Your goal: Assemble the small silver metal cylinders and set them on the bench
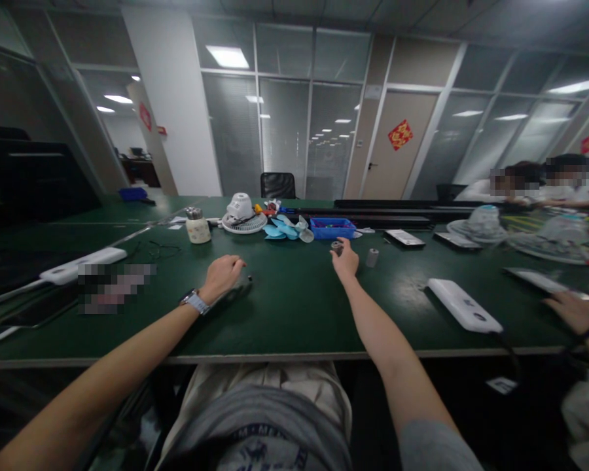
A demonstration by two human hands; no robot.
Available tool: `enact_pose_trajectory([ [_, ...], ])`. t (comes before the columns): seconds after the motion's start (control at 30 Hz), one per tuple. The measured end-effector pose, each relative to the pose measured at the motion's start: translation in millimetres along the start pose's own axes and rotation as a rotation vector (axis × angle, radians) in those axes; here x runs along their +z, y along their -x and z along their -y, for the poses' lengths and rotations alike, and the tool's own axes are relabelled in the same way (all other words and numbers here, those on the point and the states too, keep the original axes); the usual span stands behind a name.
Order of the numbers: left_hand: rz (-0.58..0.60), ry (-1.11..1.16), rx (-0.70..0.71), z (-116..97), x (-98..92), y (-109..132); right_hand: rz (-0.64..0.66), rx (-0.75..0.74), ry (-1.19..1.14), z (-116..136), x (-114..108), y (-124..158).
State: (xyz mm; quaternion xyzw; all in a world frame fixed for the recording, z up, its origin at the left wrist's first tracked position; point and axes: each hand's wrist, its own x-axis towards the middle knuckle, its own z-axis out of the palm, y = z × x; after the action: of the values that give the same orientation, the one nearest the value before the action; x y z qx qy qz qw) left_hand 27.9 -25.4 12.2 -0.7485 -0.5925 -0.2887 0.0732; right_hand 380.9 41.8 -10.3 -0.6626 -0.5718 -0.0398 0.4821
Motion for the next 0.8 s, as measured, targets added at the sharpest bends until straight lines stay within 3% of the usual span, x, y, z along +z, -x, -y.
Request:
enact_pose_trajectory([
  [0.2, 0.022, 0.035, 0.036, -3.1, 2.0, 2.4, -0.047, 0.151, 0.192, -37.1, -5.6, -18.7],
  [0.43, 0.005, 0.015, 0.023, -4.0, 2.4, 2.8, -0.011, 0.183, 0.260, -33.3, -0.5, -17.3],
  [0.53, -0.010, 0.013, 0.011, -5.1, 1.0, 3.2, -0.097, 0.035, 0.308, -9.0, 1.3, -5.7],
  [0.6, -0.016, 0.019, 0.005, -6.1, -0.3, 3.8, -0.071, -0.138, 0.263, 16.5, 6.2, 8.6],
  [0.7, -0.010, 0.023, -0.011, -7.1, -1.4, 4.2, 0.174, -0.332, 0.105, 62.6, 22.6, 39.5],
  [0.8, -0.010, 0.011, -0.023, -6.5, -0.6, 3.5, 0.408, -0.350, 0.006, 105.0, 44.4, 70.5],
])
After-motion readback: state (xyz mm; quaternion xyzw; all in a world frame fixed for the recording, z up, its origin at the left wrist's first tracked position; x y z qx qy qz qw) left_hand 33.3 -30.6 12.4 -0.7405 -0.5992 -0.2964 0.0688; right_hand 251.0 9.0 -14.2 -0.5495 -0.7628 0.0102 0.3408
